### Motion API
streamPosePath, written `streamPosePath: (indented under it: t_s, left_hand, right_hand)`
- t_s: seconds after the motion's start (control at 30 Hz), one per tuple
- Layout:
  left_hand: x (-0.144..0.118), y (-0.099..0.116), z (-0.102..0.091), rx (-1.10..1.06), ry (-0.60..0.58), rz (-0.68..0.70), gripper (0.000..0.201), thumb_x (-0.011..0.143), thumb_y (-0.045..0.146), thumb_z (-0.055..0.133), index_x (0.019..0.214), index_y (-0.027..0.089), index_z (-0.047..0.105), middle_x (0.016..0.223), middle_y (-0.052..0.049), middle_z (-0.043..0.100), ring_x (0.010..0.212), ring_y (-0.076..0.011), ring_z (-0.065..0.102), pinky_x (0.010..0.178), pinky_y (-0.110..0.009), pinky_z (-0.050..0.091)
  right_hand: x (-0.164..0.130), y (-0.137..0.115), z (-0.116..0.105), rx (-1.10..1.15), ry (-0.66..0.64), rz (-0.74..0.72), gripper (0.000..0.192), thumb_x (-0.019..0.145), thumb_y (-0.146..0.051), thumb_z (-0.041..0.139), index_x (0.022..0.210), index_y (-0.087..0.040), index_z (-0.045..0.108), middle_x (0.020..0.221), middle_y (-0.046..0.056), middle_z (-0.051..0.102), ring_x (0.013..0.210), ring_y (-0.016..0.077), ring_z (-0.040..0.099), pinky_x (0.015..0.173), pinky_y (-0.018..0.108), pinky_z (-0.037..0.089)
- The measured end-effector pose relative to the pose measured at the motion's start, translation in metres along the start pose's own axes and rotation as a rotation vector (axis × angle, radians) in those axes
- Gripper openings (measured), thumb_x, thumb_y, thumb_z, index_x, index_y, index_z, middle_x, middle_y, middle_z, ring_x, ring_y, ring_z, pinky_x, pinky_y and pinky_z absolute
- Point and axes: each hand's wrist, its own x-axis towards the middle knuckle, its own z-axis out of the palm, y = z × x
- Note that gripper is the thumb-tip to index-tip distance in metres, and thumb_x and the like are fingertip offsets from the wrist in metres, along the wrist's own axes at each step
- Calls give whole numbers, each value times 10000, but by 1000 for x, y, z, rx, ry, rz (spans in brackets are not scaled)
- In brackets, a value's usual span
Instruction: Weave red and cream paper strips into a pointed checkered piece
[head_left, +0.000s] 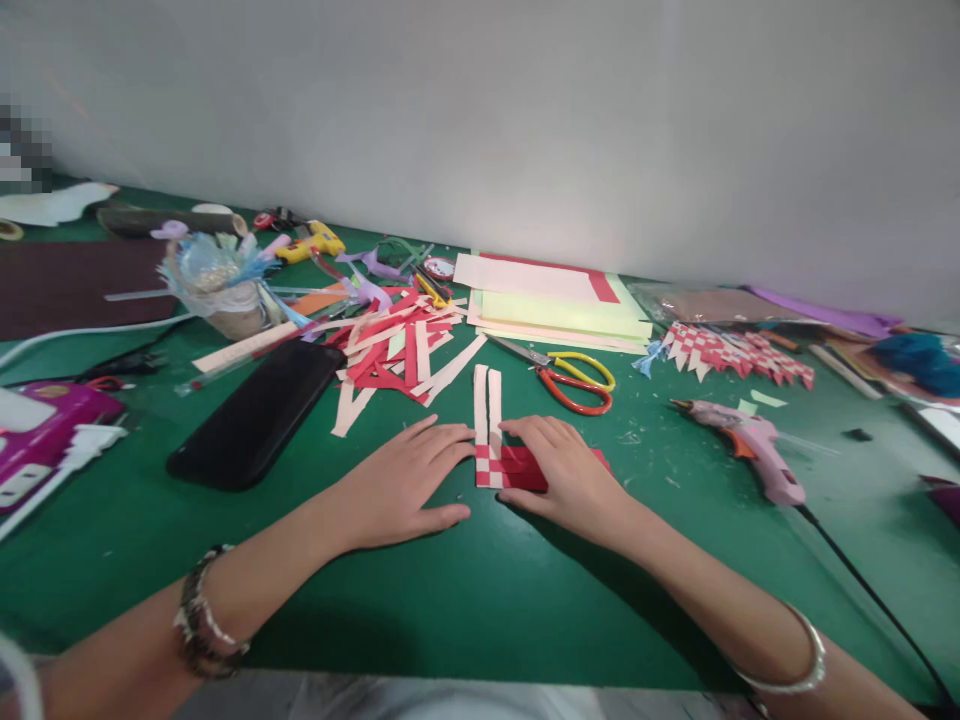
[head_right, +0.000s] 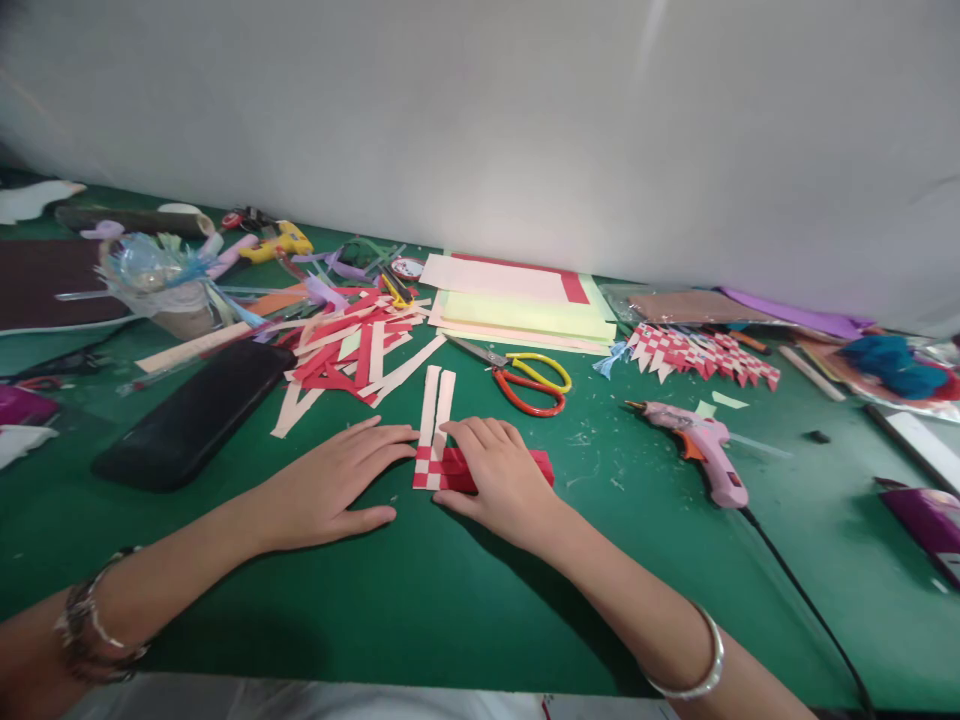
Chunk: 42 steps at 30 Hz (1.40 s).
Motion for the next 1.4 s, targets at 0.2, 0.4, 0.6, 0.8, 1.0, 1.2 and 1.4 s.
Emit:
streamPosePath:
  t_s: [0.2,0.4,0.6,0.8,1.0,1.2,1.4]
  left_hand:
    - [1,2,-1,15,0,-9,472,870,495,413,1214,177,469,1337,-101,446,1240,-227,386,1083,-417,212]
    - [3,2,0,17,-12,2,510,879,484,406,1280,169,414,1345,-104,434,1243,-229,380,1080,-429,210]
    - [3,2,2,27,4,15,498,878,483,406,1279,187,421,1334,-93,445,1232,-226,389,1081,-425,209]
    - [3,2,4,26,48,24,497,868,454,434,1283,181,414,1315,-104,453,1204,-237,410,1054,-434,256]
    - [3,1,4,28,66,61,465,874,449,430,1269,203,439,1293,-99,473,1191,-244,422,1047,-453,257]
    - [2,4,3,51,18,150,549,872,462,437,1354,223,329,1394,-81,375,1263,-234,342,1077,-434,188]
    - [0,5,5,29,-21,173,523,888,463,414,1337,200,363,1362,-75,431,1247,-213,374,1087,-384,162]
  right_hand:
    - [1,1,3,45,11,7,439,751,-312,626,1144,-223,451,1062,57,602,989,210,531,920,414,326]
    - [1,1,6,57,4,3,423,769,-305,607,1153,-224,447,1105,62,604,1023,213,519,917,413,287]
    - [1,2,5,85,0,-2,423,764,-296,624,1144,-216,456,1108,53,603,1015,209,507,909,395,284]
    - [1,3,3,113,-9,-18,442,759,-323,631,1152,-219,457,1122,68,589,1027,222,502,920,415,281]
    - [1,6,4,147,0,-10,389,762,-274,619,1122,-231,477,1097,59,598,1016,214,515,915,408,293]
    - [-2,6,-3,164,1,-20,248,813,-273,555,1057,-233,531,1070,52,585,1012,195,512,921,400,289]
    - [-3,6,-2,106,-25,-61,134,846,-244,507,914,-256,622,1027,38,567,987,182,498,902,387,298]
